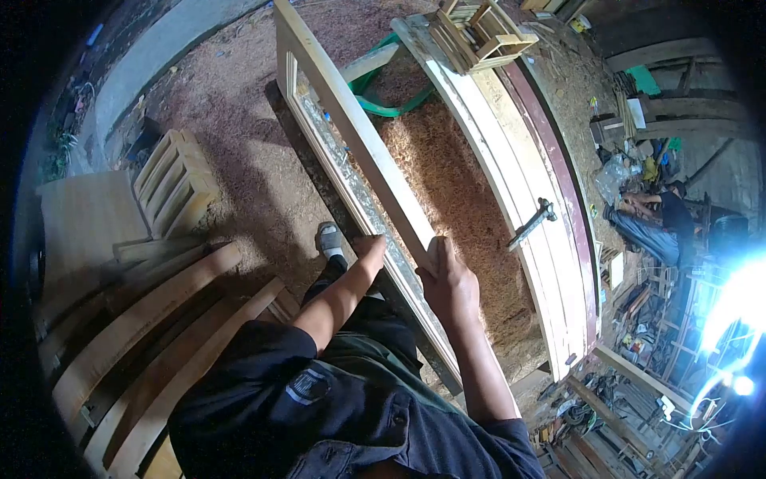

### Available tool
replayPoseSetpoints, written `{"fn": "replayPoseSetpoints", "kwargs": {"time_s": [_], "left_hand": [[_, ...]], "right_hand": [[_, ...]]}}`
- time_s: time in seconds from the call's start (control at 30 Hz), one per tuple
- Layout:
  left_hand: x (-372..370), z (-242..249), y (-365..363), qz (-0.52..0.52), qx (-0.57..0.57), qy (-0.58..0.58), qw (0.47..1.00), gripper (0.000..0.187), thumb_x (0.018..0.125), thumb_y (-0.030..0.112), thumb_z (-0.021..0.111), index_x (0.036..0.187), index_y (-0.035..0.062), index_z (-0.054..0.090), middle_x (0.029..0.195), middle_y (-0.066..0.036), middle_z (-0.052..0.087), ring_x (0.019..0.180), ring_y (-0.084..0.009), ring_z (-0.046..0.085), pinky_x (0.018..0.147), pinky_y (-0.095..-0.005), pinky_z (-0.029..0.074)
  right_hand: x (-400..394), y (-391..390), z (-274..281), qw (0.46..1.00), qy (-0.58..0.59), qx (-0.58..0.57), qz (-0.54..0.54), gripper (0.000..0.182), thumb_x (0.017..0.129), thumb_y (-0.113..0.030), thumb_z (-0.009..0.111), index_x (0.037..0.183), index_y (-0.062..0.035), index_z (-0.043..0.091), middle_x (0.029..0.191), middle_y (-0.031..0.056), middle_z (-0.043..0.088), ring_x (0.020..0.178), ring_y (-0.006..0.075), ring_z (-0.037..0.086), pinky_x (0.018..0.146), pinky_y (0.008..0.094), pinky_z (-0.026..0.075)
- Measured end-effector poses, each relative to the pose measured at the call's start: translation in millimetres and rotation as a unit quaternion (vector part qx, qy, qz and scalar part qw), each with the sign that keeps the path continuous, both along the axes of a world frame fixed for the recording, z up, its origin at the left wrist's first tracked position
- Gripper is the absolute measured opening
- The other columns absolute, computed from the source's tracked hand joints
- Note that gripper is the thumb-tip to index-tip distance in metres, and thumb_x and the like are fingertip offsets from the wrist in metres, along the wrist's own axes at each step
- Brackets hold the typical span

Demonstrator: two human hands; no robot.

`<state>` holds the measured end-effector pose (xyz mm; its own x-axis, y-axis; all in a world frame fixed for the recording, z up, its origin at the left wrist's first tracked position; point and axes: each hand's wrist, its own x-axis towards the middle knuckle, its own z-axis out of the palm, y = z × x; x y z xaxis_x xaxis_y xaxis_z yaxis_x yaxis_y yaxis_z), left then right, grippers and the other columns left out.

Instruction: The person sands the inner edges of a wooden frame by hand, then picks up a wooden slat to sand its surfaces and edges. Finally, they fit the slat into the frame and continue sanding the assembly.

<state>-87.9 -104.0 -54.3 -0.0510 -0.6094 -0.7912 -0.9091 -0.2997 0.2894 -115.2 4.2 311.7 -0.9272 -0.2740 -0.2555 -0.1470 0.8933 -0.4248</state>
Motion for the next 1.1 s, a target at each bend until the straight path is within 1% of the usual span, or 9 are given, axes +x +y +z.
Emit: {"fn": "replayPoseSetpoints", "kwargs": {"time_s": [0.13,0.2,0.33,0.6,0.63,0.73,0.77,0.9,1.1], "left_hand": [[15.1,4.9,3.7,0.035,0.009,0.05,0.998,0.062,0.084,0.018,0.085,0.133,-0.0059,0.056,0.133,-0.025,0.064,0.117,-0.037,0.069,0.097,-0.0462,0.063],[27.6,4.1,9.4,0.05,0.05,0.086,0.994,0.06,0.085,0.018,0.085,0.132,-0.005,0.058,0.132,-0.024,0.065,0.116,-0.0359,0.07,0.096,-0.046,0.063],[52.2,3.1,23.2,0.068,0.13,0.152,0.977,0.054,0.087,0.017,0.085,0.131,-0.0033,0.061,0.129,-0.021,0.068,0.115,-0.0337,0.071,0.095,-0.0455,0.062],[71.7,5.4,13.7,0.104,0.27,0.297,0.91,0.044,0.09,0.016,0.085,0.128,0.0001,0.068,0.124,-0.017,0.073,0.111,-0.0293,0.073,0.093,-0.0446,0.061],[71.8,34.9,5.7,0.127,0.279,0.334,0.891,0.055,0.086,0.026,0.094,0.129,0.0004,0.071,0.126,-0.012,0.073,0.114,-0.026,0.07,0.094,-0.0427,0.059],[76.8,33.9,-10.6,0.182,0.31,0.31,0.88,0.082,0.097,0.072,0.072,0.139,0.0013,0.07,0.125,-0.011,0.076,0.126,-0.0256,0.066,0.108,-0.0458,0.051],[82.2,28.0,-13.1,0.19,0.324,0.304,0.875,0.1,0.098,0.09,0.046,0.149,0.0057,0.062,0.138,-0.01,0.071,0.136,-0.0278,0.06,0.114,-0.0451,0.046],[100.1,25.6,-39.4,0.139,0.38,0.294,0.866,0.11,0.099,0.094,0.027,0.166,0.0073,0.044,0.162,-0.012,0.055,0.142,-0.0322,0.057,0.121,-0.0462,0.042],[89.7,60.4,-28.1,0.219,0.376,0.406,0.804,0.103,0.104,0.088,0.021,0.174,0.0129,0.031,0.174,-0.013,0.04,0.158,-0.0333,0.041,0.13,-0.0507,0.033]], "right_hand": [[13.3,18.7,-2.8,1.0,-0.003,-0.008,0.002,0.061,0.086,-0.022,0.087,0.136,-0.0097,0.056,0.105,0.0271,0.075,0.096,0.0496,0.074,0.079,0.0561,0.06],[18.8,27.1,1.9,0.999,0.008,-0.034,0.005,0.06,0.084,-0.023,0.092,0.127,-0.0082,0.054,0.093,0.0253,0.073,0.091,0.0507,0.073,0.072,0.0563,0.058],[28.0,41.6,10.0,1.0,-0.019,-0.018,-0.012,0.057,0.086,-0.024,0.088,0.132,-0.0101,0.058,0.105,0.0257,0.074,0.096,0.0489,0.074,0.079,0.0554,0.06],[31.9,49.4,28.3,1.0,0.0,-0.02,0.009,0.054,0.089,-0.027,0.087,0.128,-0.0093,0.055,0.098,0.0249,0.073,0.089,0.0483,0.074,0.074,0.0554,0.059],[33.3,51.2,30.1,1.0,0.005,-0.023,0.012,0.053,0.089,-0.027,0.087,0.127,-0.0094,0.054,0.097,0.0251,0.073,0.089,0.0479,0.074,0.074,0.0551,0.059],[32.0,59.3,38.9,0.999,0.038,-0.01,0.021,0.053,0.089,-0.025,0.087,0.126,-0.0077,0.053,0.094,0.0236,0.072,0.086,0.0463,0.075,0.073,0.0545,0.061],[29.5,62.4,43.3,0.998,0.045,-0.019,0.029,0.054,0.088,-0.023,0.088,0.126,-0.0066,0.053,0.092,0.0229,0.071,0.084,0.0459,0.075,0.071,0.0537,0.061],[26.2,67.4,55.6,0.996,0.077,0.044,-0.012,0.04,0.103,-0.037,0.075,0.111,-0.0066,0.05,0.084,0.0252,0.069,0.081,0.0485,0.073,0.067,0.0566,0.057],[35.4,69.6,59.8,0.997,0.077,0.017,-0.006,0.042,0.101,-0.036,0.078,0.11,-0.0054,0.051,0.081,0.0257,0.07,0.08,0.0485,0.074,0.065,0.0563,0.056]]}}
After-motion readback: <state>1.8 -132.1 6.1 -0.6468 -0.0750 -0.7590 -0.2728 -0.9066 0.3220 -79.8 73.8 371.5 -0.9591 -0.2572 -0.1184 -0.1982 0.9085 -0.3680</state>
